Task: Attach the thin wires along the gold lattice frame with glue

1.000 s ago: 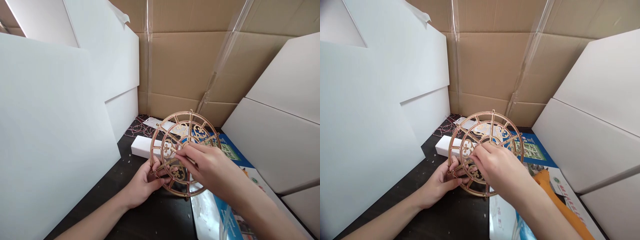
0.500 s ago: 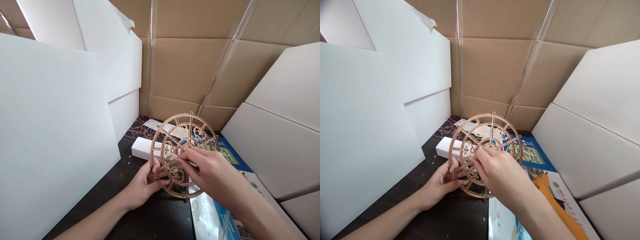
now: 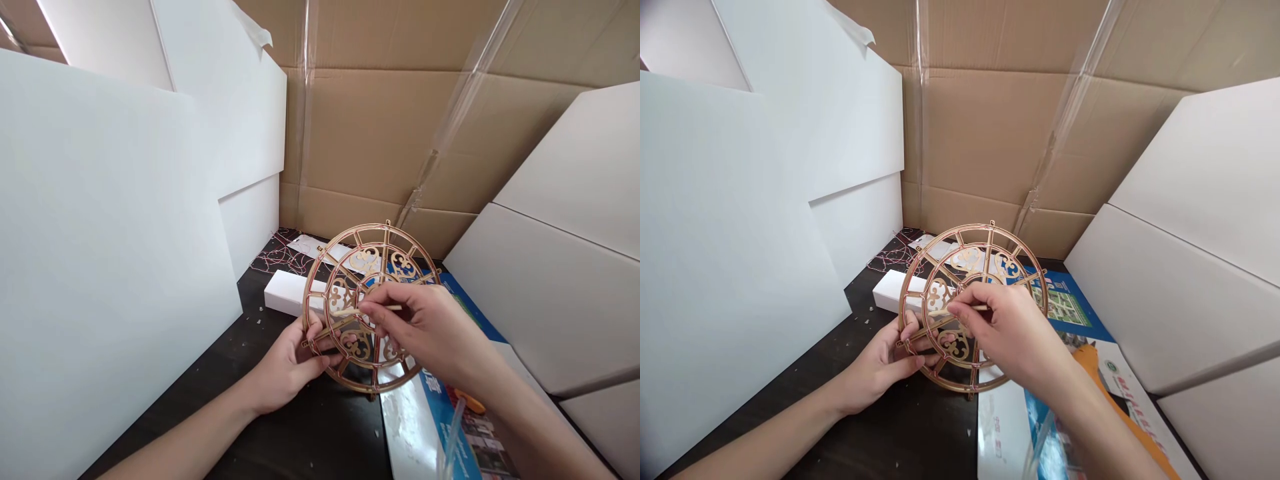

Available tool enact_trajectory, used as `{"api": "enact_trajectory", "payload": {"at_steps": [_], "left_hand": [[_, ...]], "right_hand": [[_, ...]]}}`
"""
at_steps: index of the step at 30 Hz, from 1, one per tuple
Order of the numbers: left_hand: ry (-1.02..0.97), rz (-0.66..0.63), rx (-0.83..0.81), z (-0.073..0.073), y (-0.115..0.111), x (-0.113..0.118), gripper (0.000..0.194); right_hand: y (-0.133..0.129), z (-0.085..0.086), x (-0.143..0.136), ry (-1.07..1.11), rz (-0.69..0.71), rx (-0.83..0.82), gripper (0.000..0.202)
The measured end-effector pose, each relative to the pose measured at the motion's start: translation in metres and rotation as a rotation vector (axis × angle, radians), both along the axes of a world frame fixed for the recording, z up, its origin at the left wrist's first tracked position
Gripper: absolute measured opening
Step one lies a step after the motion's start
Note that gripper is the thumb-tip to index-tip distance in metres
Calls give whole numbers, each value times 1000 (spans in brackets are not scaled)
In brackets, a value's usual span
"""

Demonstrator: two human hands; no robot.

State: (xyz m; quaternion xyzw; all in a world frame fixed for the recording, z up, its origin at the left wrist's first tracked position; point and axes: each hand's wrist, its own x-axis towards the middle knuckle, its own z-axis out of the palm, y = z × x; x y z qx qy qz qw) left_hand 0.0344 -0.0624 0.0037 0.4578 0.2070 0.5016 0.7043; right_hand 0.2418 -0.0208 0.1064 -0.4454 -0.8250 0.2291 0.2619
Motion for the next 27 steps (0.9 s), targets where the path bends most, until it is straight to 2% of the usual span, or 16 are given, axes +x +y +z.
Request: {"api": "enact_trajectory", "payload": {"at_steps": [3, 9, 11, 15, 20, 22, 27], "left_hand": [[9, 15, 11, 1, 0, 1, 40], [12, 11, 12, 2, 0, 2, 41], [19, 15, 2, 2, 0, 1, 41], [26, 6, -4, 2, -1, 0, 42], [19, -2, -4, 2, -1, -1, 39], [12, -6, -3, 1, -1, -1, 38], [14, -13, 15, -1, -1, -1, 36]], "right_hand": [[-3, 4, 1, -22, 113, -102, 22], [-19, 23, 9, -40, 468, -238, 17], [-21, 28, 14, -21, 515, -252, 18], [-14, 30, 22, -12, 362, -172, 20], [1, 21, 24, -10, 71, 163, 22], [4, 16, 21, -19, 37, 278, 16], [5, 3, 10, -40, 86, 476, 11]]}}
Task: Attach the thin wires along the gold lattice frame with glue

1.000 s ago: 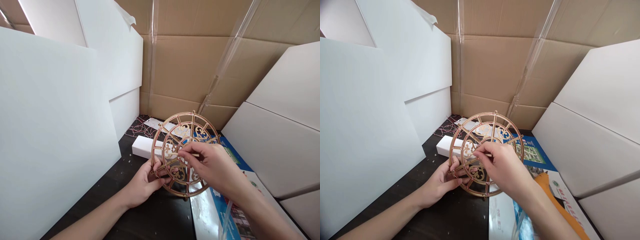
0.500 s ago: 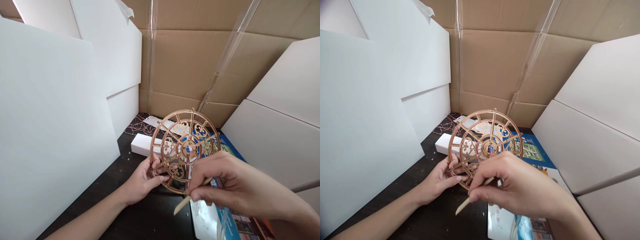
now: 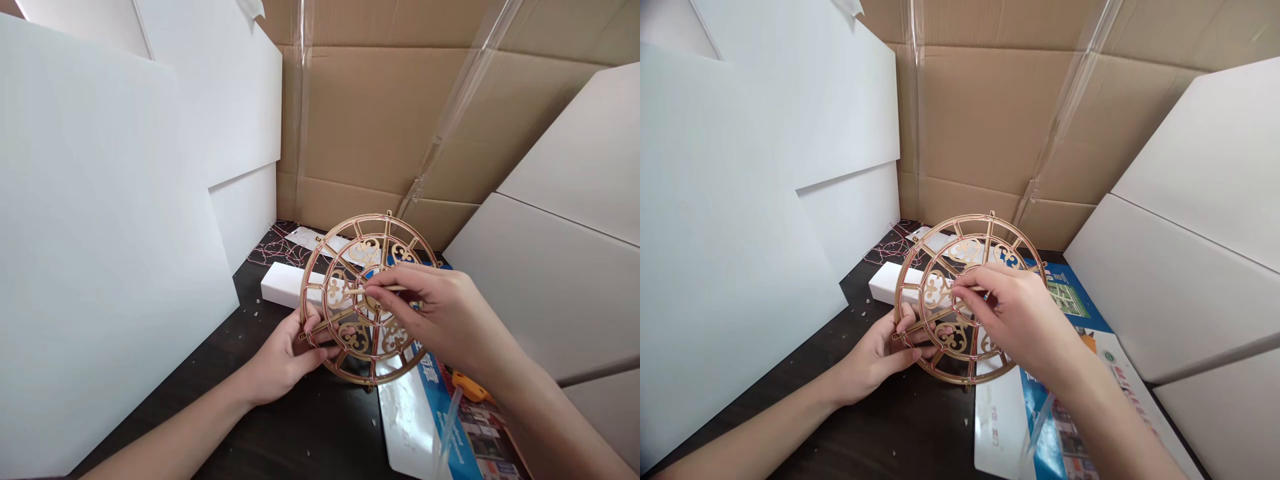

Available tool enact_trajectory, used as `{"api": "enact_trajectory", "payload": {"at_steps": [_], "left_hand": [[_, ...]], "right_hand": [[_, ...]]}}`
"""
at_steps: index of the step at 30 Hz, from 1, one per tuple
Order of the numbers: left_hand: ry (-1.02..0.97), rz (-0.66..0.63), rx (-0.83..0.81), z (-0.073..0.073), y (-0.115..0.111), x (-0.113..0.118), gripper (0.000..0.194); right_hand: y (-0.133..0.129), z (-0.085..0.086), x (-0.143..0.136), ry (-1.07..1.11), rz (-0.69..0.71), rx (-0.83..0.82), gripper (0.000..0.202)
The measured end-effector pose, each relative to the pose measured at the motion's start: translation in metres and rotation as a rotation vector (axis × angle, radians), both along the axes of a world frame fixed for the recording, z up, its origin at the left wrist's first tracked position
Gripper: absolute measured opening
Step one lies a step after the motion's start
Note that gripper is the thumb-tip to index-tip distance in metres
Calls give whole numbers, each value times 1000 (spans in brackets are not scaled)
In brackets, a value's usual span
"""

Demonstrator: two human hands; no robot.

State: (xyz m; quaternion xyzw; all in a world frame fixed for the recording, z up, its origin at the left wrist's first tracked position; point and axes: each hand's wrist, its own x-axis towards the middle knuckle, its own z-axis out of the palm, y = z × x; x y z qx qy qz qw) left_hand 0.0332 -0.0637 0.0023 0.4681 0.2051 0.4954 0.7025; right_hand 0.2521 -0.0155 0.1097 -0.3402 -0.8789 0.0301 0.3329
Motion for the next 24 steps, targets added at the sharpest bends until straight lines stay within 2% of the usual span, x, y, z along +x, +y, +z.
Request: {"api": "enact_trajectory", "payload": {"at_steps": [5, 12, 16, 24], "left_hand": [[18, -4, 11, 2, -3, 1, 33], [27, -9, 27, 3, -3, 1, 32], [23, -14, 36, 4, -3, 2, 31], [26, 0, 53, 2, -2, 2, 33]], "right_hand": [[-1, -4, -8, -51, 56, 68, 12], [-4, 3, -4, -122, -23, -21, 23], [-2, 3, -3, -130, -13, -39, 24], [-13, 13, 1, -213, 155, -310, 25]]}}
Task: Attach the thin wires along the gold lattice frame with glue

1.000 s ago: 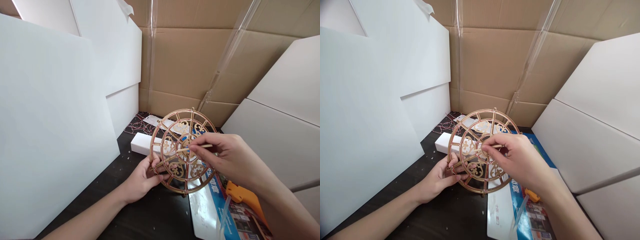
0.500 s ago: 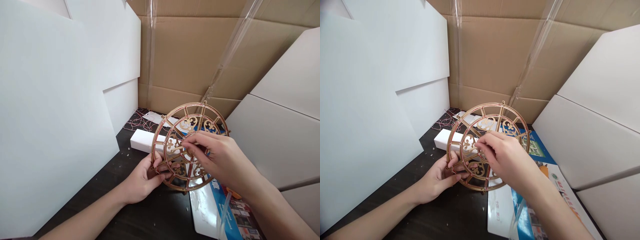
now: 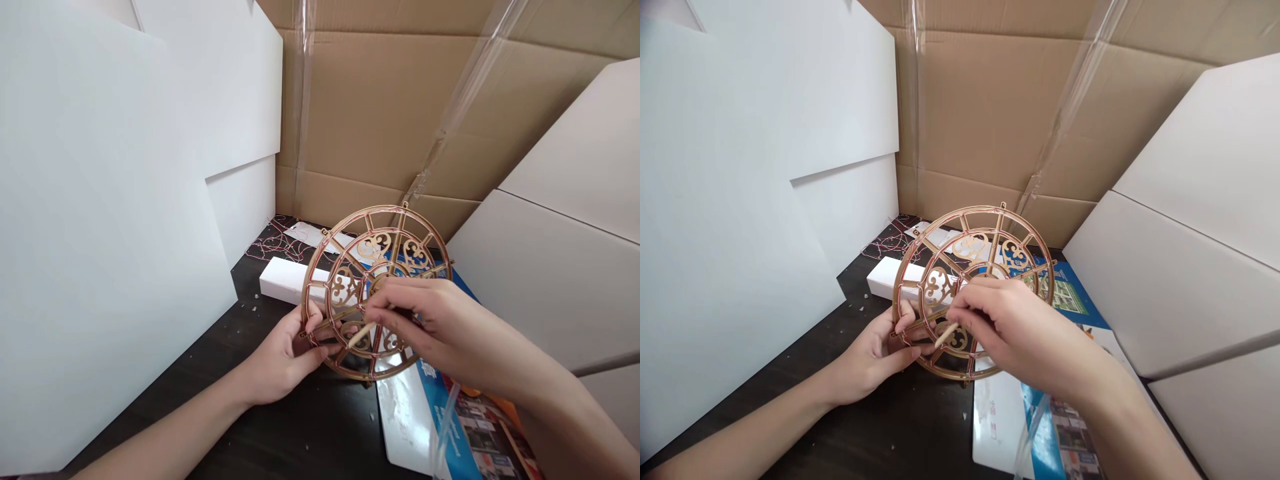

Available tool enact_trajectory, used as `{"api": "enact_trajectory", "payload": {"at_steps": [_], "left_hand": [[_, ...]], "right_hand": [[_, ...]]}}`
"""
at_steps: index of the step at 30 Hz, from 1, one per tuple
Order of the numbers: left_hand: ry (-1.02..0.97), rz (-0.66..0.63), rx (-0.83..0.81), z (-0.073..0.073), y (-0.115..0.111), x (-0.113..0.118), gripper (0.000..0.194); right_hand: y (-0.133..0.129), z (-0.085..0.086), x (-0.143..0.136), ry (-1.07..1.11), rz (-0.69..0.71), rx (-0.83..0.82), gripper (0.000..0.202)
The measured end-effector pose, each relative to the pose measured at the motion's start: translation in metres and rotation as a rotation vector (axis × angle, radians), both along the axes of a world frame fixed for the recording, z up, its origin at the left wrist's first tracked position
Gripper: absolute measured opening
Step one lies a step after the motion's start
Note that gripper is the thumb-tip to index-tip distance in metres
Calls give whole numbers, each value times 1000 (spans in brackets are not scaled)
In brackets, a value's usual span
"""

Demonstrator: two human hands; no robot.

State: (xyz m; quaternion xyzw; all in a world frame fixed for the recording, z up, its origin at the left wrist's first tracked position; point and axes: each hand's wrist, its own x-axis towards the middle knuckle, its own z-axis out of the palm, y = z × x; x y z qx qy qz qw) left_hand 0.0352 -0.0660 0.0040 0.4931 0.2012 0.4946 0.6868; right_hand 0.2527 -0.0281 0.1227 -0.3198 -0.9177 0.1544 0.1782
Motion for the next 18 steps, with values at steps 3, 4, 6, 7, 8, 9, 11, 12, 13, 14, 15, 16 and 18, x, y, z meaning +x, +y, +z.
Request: {"api": "enact_trajectory", "payload": {"at_steps": [3, 4, 6, 7, 8, 9, 11, 12, 13, 14, 15, 16, 18], "left_hand": [[9, -5, 2, 0, 0, -1, 32], [17, -4, -6, 0, 0, -1, 32], [33, 5, -27, 0, -1, -2, 33], [41, 8, -34, 1, -1, -2, 33], [46, 9, -35, 1, -1, -2, 34], [47, 11, -32, 1, -1, -3, 34], [48, 10, -30, 2, -1, -3, 35], [49, 6, -33, 2, -1, -3, 34], [50, 4, -35, 2, -1, -3, 34], [53, 2, -36, 2, -1, -3, 34], [56, 1, -36, 2, -1, -3, 34], [58, 1, -36, 2, -1, -3, 35], [54, 1, -36, 1, -1, -2, 36]], "right_hand": [[-2, 3, 2, 2, 18, 6, 22], [-2, 3, 2, 23, -12, 56, 21], [1, 2, 3, 62, -88, 183, 20], [2, 1, 3, 78, -121, 243, 20], [4, 0, 3, 89, -148, 290, 20], [5, -1, 3, 97, -165, 323, 20], [6, -2, 4, 102, -189, 345, 19], [6, -3, 3, 105, -199, 344, 18], [6, -4, 3, 108, -205, 339, 18], [6, -6, 2, 114, -209, 332, 19], [7, -7, 1, 119, -210, 316, 19], [7, -8, -1, 122, -208, 293, 19], [8, -10, -3, 128, -194, 232, 19]]}}
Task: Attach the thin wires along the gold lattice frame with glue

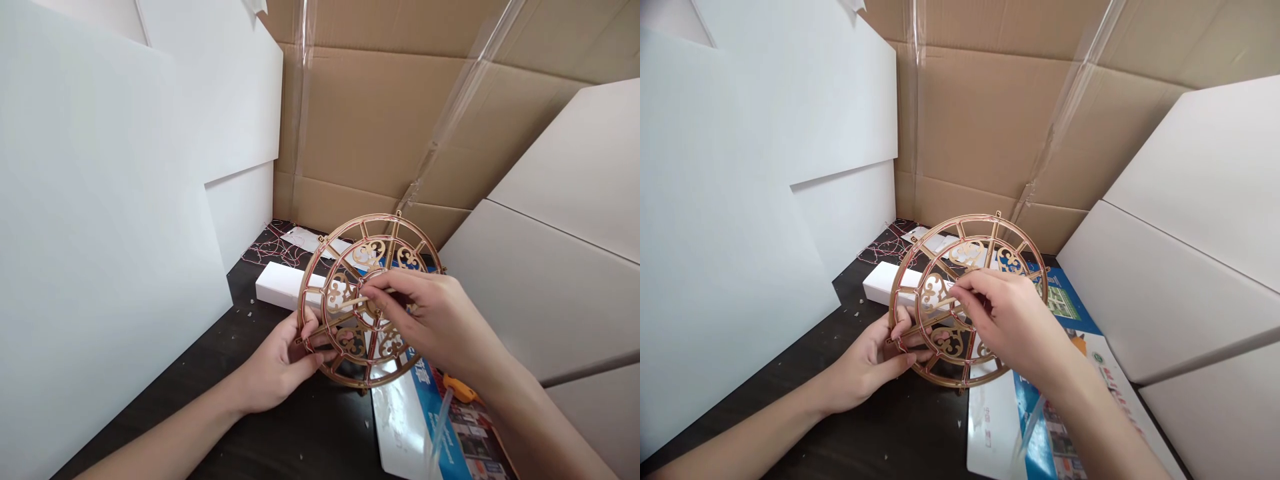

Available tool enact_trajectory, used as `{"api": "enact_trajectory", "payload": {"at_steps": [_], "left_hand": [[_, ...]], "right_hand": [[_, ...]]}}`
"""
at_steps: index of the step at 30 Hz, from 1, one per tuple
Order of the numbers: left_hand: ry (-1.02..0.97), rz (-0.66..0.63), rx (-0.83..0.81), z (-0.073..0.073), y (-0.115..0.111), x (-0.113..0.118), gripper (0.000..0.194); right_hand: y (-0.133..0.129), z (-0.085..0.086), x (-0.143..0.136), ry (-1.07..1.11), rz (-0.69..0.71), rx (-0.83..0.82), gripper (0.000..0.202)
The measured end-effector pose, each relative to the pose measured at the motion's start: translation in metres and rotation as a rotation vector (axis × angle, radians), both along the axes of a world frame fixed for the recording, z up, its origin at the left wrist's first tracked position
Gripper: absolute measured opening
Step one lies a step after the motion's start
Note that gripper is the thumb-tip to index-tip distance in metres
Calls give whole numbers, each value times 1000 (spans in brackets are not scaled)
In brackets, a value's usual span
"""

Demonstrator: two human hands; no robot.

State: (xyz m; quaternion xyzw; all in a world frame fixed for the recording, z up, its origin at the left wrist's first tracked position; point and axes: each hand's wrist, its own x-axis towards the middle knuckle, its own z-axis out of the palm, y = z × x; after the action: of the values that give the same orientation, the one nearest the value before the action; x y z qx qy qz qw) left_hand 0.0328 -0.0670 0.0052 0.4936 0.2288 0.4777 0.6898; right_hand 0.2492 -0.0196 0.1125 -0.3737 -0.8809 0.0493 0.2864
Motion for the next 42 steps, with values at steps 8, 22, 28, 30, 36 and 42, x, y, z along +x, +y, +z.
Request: {"api": "enact_trajectory", "payload": {"at_steps": [8, 22, 28, 30, 36, 42], "left_hand": [[-6, 8, 6, 3, 0, 1, 33], [-12, 3, 4, 2, 2, -1, 35], [23, 36, 3, 0, 2, -1, 39], [20, 22, 11, -1, 2, -1, 38], [-30, 6, -3, -2, 4, -2, 37], [-37, 21, -1, -2, 4, -3, 40]], "right_hand": [[7, 0, 4, 84, 58, -353, 30], [-2, 19, 19, -33, 93, -313, 26], [3, 6, 10, -10, -64, -83, 21], [3, 2, 5, -23, -61, -9, 21], [4, -9, -6, -13, -33, 29, 21], [12, -12, 2, 93, -6, -405, 35]]}}
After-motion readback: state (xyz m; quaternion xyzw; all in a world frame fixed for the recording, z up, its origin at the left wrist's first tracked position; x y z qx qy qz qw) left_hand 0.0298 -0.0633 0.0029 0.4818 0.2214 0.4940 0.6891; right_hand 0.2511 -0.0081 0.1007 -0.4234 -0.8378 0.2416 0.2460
